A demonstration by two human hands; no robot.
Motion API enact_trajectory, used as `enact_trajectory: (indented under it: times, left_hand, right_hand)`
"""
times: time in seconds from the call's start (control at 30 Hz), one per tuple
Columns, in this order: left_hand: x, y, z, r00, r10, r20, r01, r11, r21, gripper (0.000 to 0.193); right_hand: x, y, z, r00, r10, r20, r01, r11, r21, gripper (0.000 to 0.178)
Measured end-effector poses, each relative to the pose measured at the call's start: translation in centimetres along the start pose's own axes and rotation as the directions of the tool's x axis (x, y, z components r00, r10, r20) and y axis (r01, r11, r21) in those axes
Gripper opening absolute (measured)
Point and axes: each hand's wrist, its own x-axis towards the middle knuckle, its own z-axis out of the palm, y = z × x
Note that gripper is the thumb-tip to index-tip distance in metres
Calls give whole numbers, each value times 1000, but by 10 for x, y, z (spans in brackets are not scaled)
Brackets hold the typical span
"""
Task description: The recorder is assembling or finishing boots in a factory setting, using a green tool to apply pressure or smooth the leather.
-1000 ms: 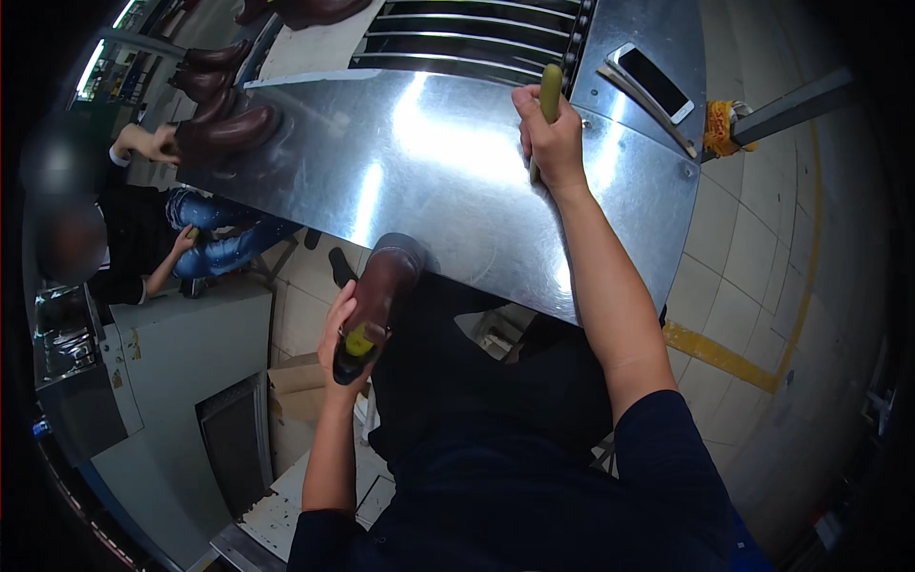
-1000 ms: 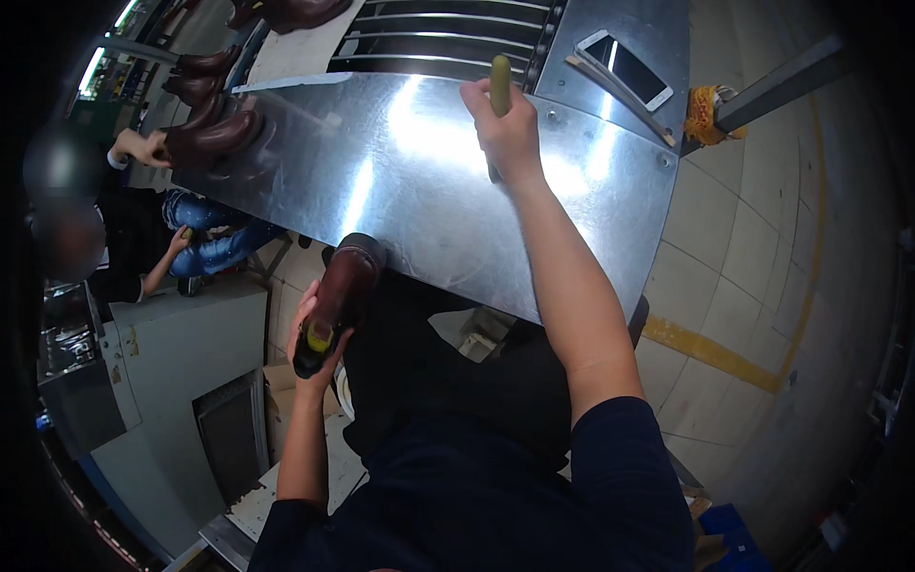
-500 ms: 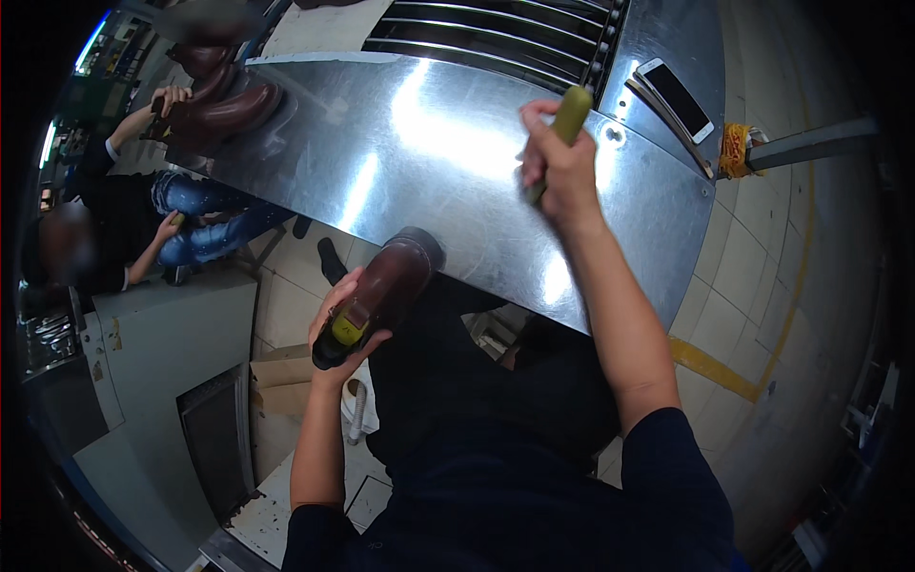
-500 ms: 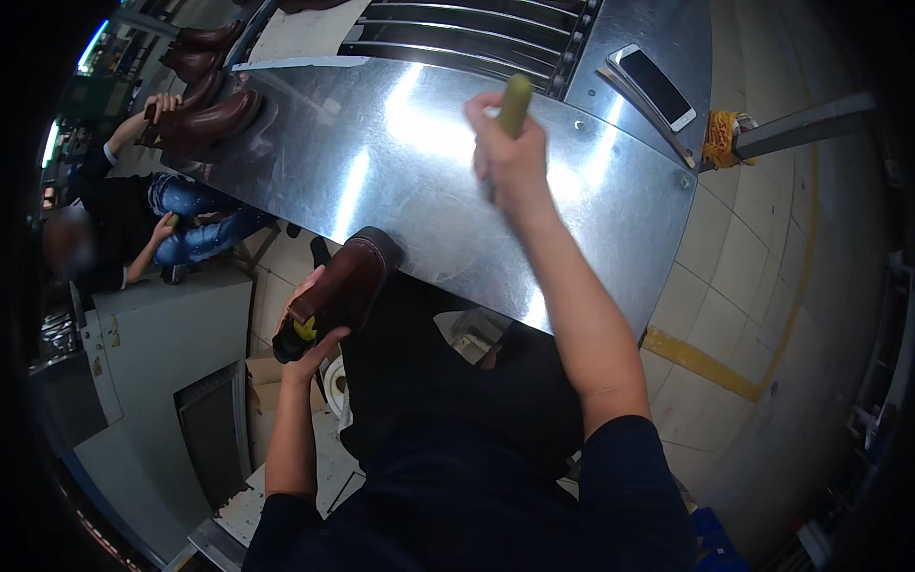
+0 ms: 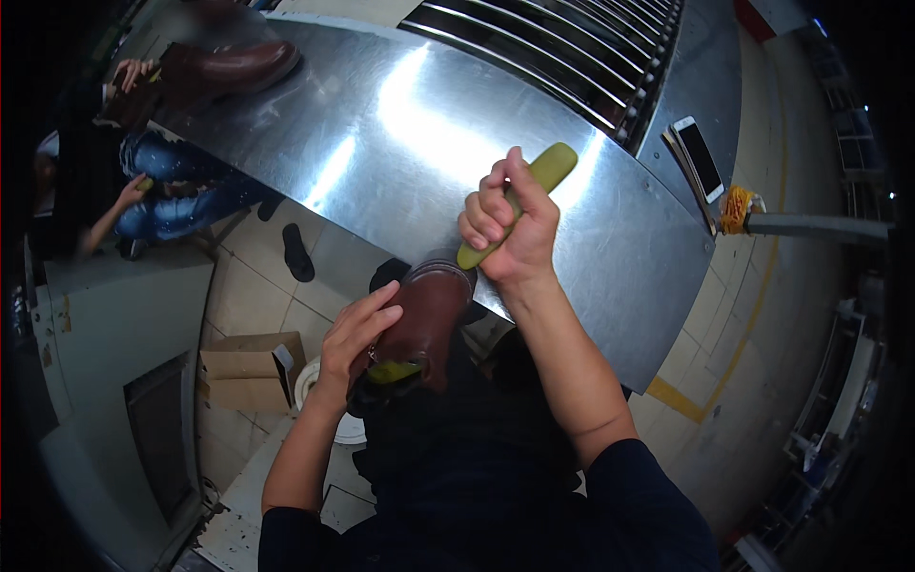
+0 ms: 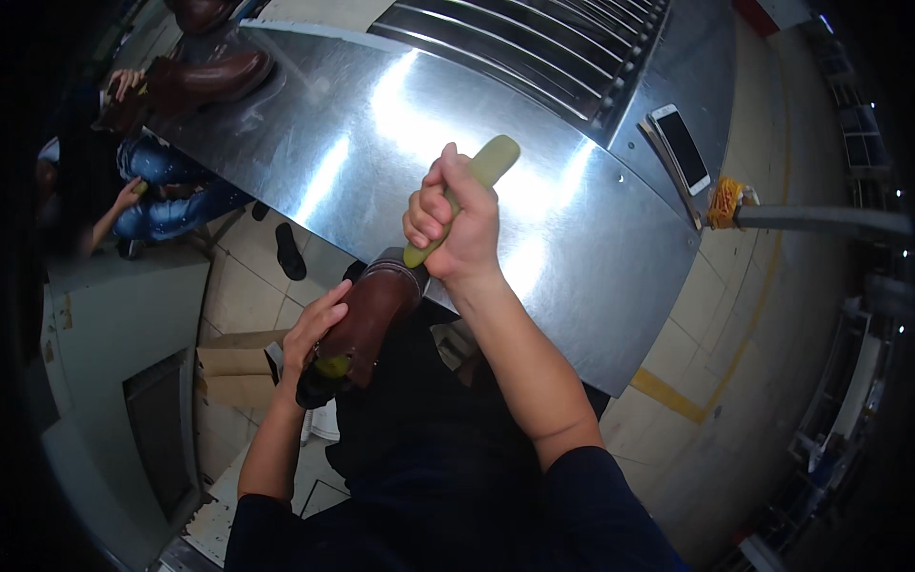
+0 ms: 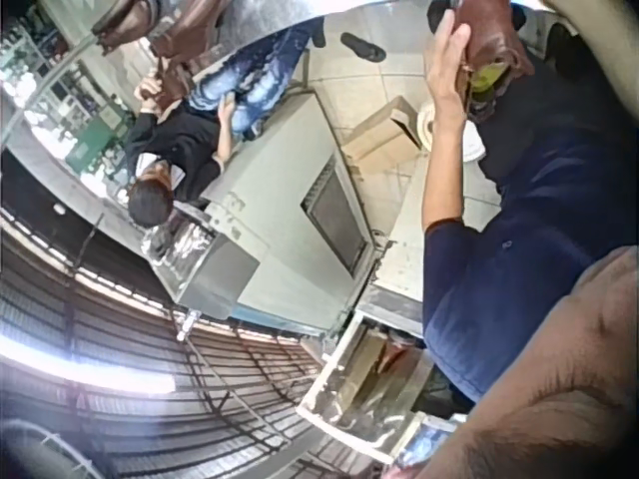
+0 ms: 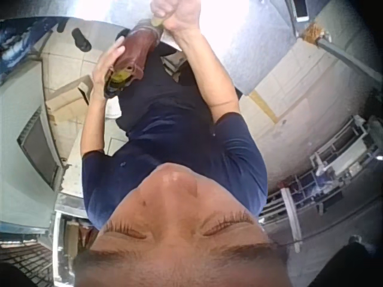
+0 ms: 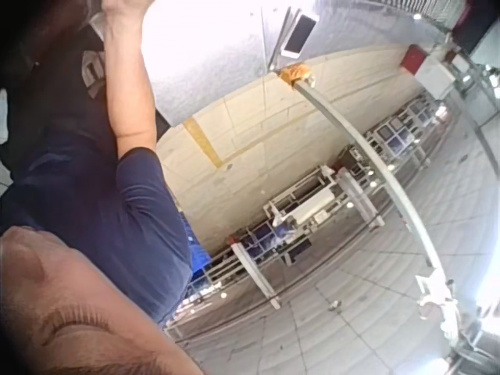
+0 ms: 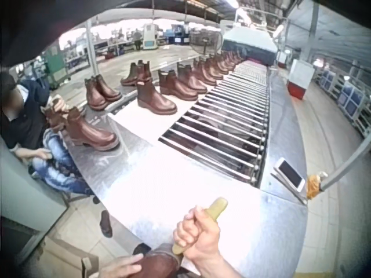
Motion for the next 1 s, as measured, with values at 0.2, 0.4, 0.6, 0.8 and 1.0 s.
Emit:
enact_trajectory:
  times: [0.2, 0.4, 0.6, 0.8, 1.0]
  left_hand:
    - [0, -11, -2, 999, 23, -30, -23, 1000, -16, 40]
    - [6, -17, -2, 993, 108, -51, -109, 994, -22, 39]
    - [11, -14, -3, 996, 73, -49, -76, 995, -67, 41]
    - [-6, -22, -3, 996, 68, 63, -63, 995, -71, 71]
    - [-4, -22, -1, 995, 79, 68, -73, 994, -81, 71]
  right_hand:
    - [-1, 6, 4, 999, 8, 54, -8, 1000, -1, 38]
    - [-7, 11, 12, 970, 12, 244, 27, 987, -158, 28]
    - [-10, 10, 35, 980, 40, 193, 33, 931, -364, 19]
    - [-21, 8, 6, 994, -41, 104, 54, 992, -117, 30]
    - [-24, 9, -7, 995, -68, 77, 68, 998, 1, 35]
